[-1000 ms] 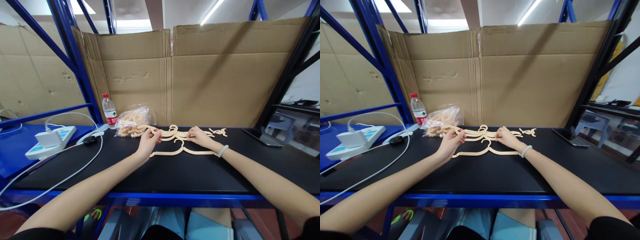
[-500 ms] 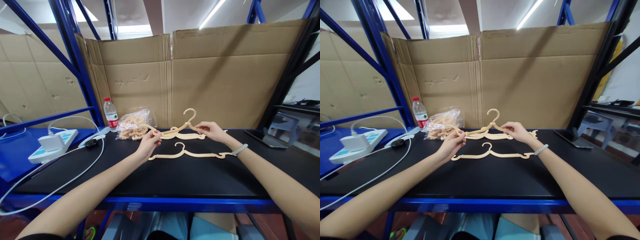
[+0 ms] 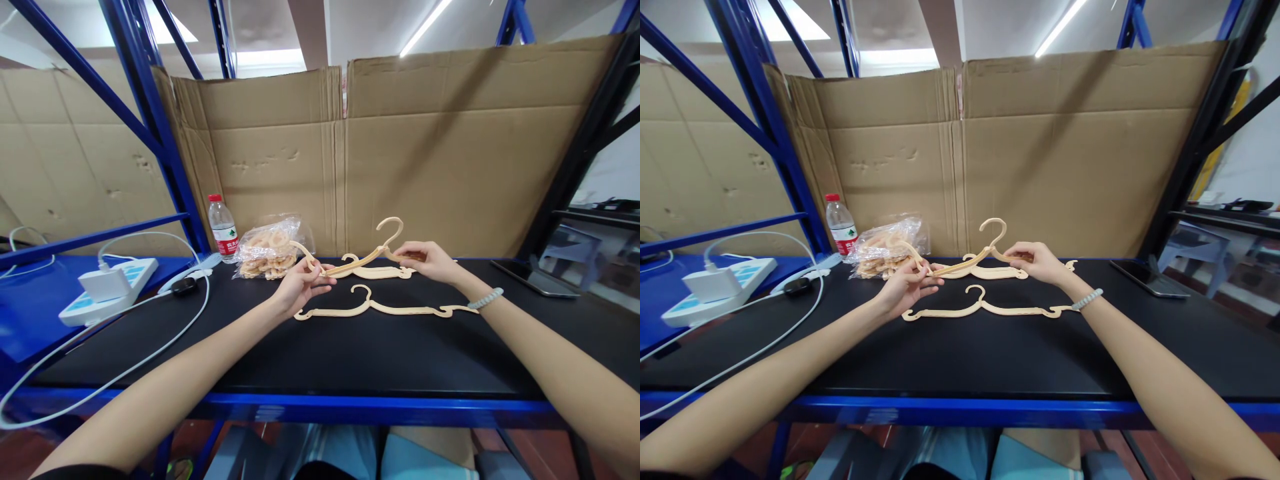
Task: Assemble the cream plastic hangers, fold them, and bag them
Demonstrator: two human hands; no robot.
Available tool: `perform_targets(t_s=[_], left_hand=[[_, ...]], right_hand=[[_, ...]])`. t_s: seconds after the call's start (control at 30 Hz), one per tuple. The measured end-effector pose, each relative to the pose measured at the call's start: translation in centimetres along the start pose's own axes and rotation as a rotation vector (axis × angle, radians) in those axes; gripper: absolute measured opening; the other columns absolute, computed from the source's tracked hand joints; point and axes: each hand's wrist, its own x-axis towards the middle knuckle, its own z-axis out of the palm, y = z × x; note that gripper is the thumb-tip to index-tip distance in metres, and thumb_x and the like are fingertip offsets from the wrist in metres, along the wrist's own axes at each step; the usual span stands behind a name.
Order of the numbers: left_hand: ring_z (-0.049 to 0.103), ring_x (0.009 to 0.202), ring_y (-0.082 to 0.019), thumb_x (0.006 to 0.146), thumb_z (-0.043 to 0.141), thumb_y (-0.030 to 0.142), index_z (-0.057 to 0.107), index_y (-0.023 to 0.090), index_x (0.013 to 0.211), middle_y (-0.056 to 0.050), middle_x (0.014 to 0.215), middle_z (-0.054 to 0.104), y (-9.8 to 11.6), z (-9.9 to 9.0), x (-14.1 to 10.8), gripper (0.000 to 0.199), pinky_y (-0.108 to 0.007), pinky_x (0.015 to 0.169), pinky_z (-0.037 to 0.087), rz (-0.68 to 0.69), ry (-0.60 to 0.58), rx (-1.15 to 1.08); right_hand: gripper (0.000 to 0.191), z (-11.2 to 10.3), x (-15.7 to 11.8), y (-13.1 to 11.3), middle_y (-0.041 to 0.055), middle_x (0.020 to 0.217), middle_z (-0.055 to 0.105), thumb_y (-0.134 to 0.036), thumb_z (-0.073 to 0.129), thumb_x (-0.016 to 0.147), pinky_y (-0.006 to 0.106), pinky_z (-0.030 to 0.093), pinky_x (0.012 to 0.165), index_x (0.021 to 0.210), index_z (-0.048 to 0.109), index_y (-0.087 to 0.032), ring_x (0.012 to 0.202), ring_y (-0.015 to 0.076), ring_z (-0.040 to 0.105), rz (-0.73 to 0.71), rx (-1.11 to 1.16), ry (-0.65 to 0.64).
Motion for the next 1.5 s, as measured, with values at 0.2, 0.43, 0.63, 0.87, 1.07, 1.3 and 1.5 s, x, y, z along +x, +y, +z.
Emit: perform_targets(t_s=[0.2,0.43,0.63,0.87,1.07,1.3,1.5], left_hand=[[0.065,0.065,-0.012,0.074,0.065,0.008,0.051,0.015,0.072,-0.005,0.089,0.067,-0.2,0.2,0.0,0.016,-0.026,0.066,0.053,0.003,-0.013,-0.032],[0.059,0.057,-0.008,0.064,0.067,0.003,0.049,0.014,0.065,-0.002,0.075,0.064,-0.4,0.0,0.1,0.021,-0.021,0.059,0.048,0.007,0.009,-0.022],[0.055,0.054,-0.008,0.063,0.064,0.002,0.048,0.015,0.064,-0.002,0.073,0.065,-0.5,0.1,0.2,0.021,-0.022,0.055,0.046,-0.007,0.036,0.007],[0.054,0.052,-0.008,0.061,0.061,-0.003,0.046,0.015,0.064,-0.002,0.071,0.062,-0.6,-0.2,0.4,0.023,-0.022,0.055,0.044,-0.058,0.039,-0.018],[0.054,0.051,-0.008,0.062,0.060,-0.003,0.045,0.015,0.064,-0.002,0.072,0.061,-0.7,-0.2,0.4,0.023,-0.022,0.054,0.044,-0.063,0.055,-0.002],[0.050,0.047,-0.006,0.061,0.052,-0.006,0.044,0.016,0.065,0.002,0.062,0.057,-0.6,0.2,0.3,0.024,-0.018,0.049,0.041,-0.016,0.188,0.005],[0.048,0.045,-0.005,0.063,0.055,-0.006,0.042,0.017,0.068,0.007,0.056,0.048,-1.3,0.2,0.4,0.027,-0.015,0.048,0.039,0.047,0.294,-0.004]], right_hand=[[0.028,0.0,0.0,0.2,0.0068,0.087,0.068,-0.042,0.066,0.075,0.037,0.049,0.075,0.089,0.071,-0.018,0.080,0.0225,0.062,-0.011,-0.008,-0.002],[0.033,0.2,0.0,0.2,0.0071,0.089,0.068,-0.047,0.067,0.074,0.038,0.049,0.077,0.089,0.071,-0.019,0.082,0.0231,0.062,0.003,-0.009,-0.024],[0.037,0.3,-0.1,0.1,0.0069,0.086,0.067,-0.052,0.065,0.074,0.036,0.048,0.070,0.089,0.071,-0.019,0.077,0.0219,0.059,-0.009,-0.048,-0.042],[0.032,0.5,-0.2,-0.4,0.0060,0.081,0.066,-0.048,0.065,0.074,0.032,0.047,0.066,0.084,0.071,-0.018,0.072,0.0195,0.059,-0.031,-0.029,-0.048],[0.029,0.4,-0.2,-0.4,0.0062,0.083,0.067,-0.045,0.064,0.076,0.032,0.047,0.066,0.085,0.071,-0.018,0.074,0.0200,0.060,-0.037,-0.031,-0.059],[0.024,0.8,-0.2,-0.8,0.0057,0.085,0.066,-0.039,0.061,0.080,0.032,0.047,0.068,0.088,0.071,-0.018,0.076,0.0195,0.059,-0.085,-0.094,-0.077],[0.029,1.2,-0.4,-1.6,0.0063,0.081,0.065,-0.041,0.059,0.081,0.029,0.046,0.060,0.089,0.071,-0.016,0.072,0.0186,0.058,-0.075,-0.103,-0.071]])
